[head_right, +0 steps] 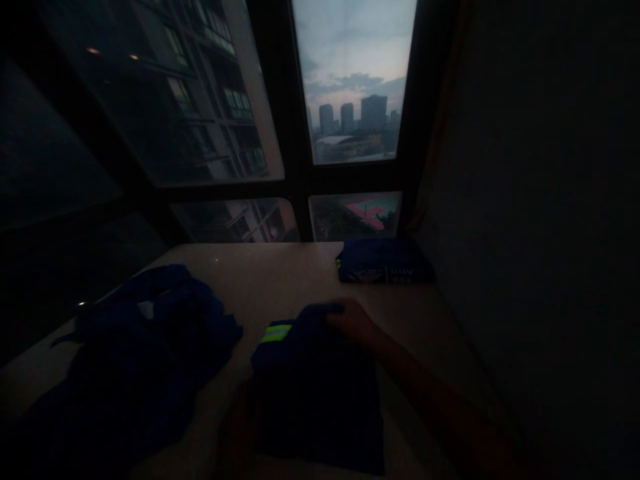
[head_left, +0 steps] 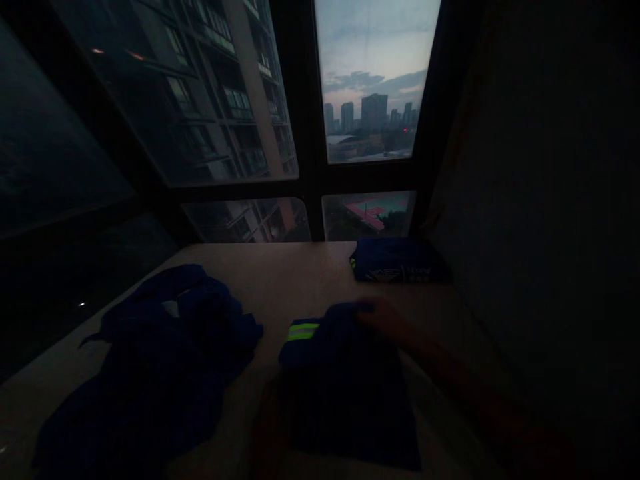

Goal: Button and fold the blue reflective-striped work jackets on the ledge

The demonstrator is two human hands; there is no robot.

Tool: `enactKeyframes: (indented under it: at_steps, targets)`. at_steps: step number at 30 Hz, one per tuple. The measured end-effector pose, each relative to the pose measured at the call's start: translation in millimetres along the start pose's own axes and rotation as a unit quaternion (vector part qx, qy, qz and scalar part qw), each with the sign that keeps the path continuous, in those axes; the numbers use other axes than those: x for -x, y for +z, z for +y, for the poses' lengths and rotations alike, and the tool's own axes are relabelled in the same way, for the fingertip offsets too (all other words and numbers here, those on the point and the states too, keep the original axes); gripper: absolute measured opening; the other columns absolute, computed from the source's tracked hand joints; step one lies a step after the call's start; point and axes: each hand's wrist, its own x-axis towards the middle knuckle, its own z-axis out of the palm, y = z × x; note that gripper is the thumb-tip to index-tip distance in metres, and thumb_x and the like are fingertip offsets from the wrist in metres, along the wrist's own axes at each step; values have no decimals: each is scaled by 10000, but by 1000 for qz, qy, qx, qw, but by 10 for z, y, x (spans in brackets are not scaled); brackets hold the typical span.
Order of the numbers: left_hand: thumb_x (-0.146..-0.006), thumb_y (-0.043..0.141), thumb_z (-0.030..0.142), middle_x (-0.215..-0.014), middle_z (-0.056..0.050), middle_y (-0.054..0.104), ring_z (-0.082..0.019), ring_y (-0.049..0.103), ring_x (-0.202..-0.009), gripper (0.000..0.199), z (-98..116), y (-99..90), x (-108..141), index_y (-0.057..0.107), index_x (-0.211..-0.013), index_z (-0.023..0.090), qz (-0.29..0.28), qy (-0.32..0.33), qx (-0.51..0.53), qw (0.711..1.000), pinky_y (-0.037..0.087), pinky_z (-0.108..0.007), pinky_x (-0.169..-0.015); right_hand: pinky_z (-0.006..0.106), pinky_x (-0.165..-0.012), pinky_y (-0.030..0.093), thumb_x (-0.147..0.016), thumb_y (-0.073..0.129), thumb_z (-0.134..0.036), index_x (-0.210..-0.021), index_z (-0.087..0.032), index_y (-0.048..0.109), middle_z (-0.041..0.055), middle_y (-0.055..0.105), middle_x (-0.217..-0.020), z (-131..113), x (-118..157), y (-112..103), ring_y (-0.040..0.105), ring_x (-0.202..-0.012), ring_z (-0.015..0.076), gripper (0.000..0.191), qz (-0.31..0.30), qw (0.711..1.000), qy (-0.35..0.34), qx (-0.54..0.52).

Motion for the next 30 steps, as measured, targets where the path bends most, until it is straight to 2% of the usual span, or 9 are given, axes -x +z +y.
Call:
enactKeyframes:
  at_steps: [4, 7, 8, 11, 15, 18, 21, 25, 30]
  targets:
    - [-892, 398, 471, -1268, -145, 648, -302, 617, -1168, 488, 50, -1, 51, 610, -1213, 170, 24, 7, 18, 1000, 463, -471, -1018, 362, -883, 558, -901, 454, -450, -1216, -254, 582, 58, 667, -1241, -247, -717, -465, 626, -1139, 215, 392, 121, 988, -35, -90]
    - [-871, 435, 490, -1225, -164, 663, -316, 633, -1139, 481, 60, 25, 69, 623, -1158, 153, 48, 16, 3, 999, 485, -468, -993, 387, -970, 523, -875, 463, -464, -1272, -245, 512, 75, 559, -1389, -47, -826, -554, 554, -1252, 204, 455, 232, 967, -36, -105]
    - [-861, 445, 495, -1217, -175, 665, -323, 637, -1131, 485, 60, 34, 68, 624, -1146, 145, 53, 11, -6, 999, 492, -466, -983, 406, -991, 510, -841, 511, -464, -1245, -232, 527, 89, 564, -1379, 81, -766, -521, 557, -1246, 216, 465, 246, 964, -31, -92]
    - [-846, 433, 522, -1208, -193, 667, -338, 646, -1115, 527, 57, 45, 60, 613, -1154, 134, 54, -10, -21, 998, 500, -472, -964, 475, -1001, 493, -744, 631, -451, -1137, -195, 593, 132, 635, -1257, 556, -366, -325, 607, -1161, 277, 471, 217, 976, -5, -29]
    - [-808, 439, 559, -1245, -187, 658, -341, 622, -1166, 567, 14, 6, 96, 605, -1165, 151, 22, -19, -1, 1000, 479, -479, -1000, 489, -923, 541, -785, 595, -493, -1284, -203, 527, 160, 605, -1304, 1146, 375, -78, 644, -1114, 303, 581, 160, 981, 78, 75]
    - [-751, 520, 566, -1241, -160, 673, -338, 631, -1157, 555, -46, -23, 166, 614, -1144, 186, -12, -48, 20, 999, 486, -470, -993, 521, -1029, 470, -808, 583, -466, -1361, -211, 470, 157, 565, -1365, 1378, 812, 34, 574, -1235, 317, 620, 128, 978, 81, 144]
    - [-734, 541, 564, -1227, -158, 683, -339, 652, -1119, 569, -61, -7, 205, 609, -1155, 188, -28, -82, 20, 996, 500, -467, -963, 535, -1113, 379, -800, 571, -384, -1390, -195, 444, 152, 514, -1419, 1412, 961, 112, 497, -1314, 316, 632, 129, 968, 50, 210]
    - [-782, 515, 533, -1238, -171, 672, -327, 636, -1143, 556, 61, 93, 43, 598, -1190, 163, -16, -71, 27, 997, 476, -457, -983, 494, -1120, 375, -786, 531, -284, -1358, -194, 472, 130, 527, -1398, 1289, 645, 152, 502, -1301, 286, 581, 130, 968, 20, 214]
    - [-824, 515, 427, -1198, -188, 668, -318, 631, -1118, 418, 411, 198, -574, 620, -1119, 149, 47, -21, 17, 999, 477, -453, -958, 471, -1055, 417, -728, 544, -213, -1104, -180, 620, 130, 624, -1204, 962, -177, 97, 567, -1160, 284, 385, 172, 970, -27, 167]
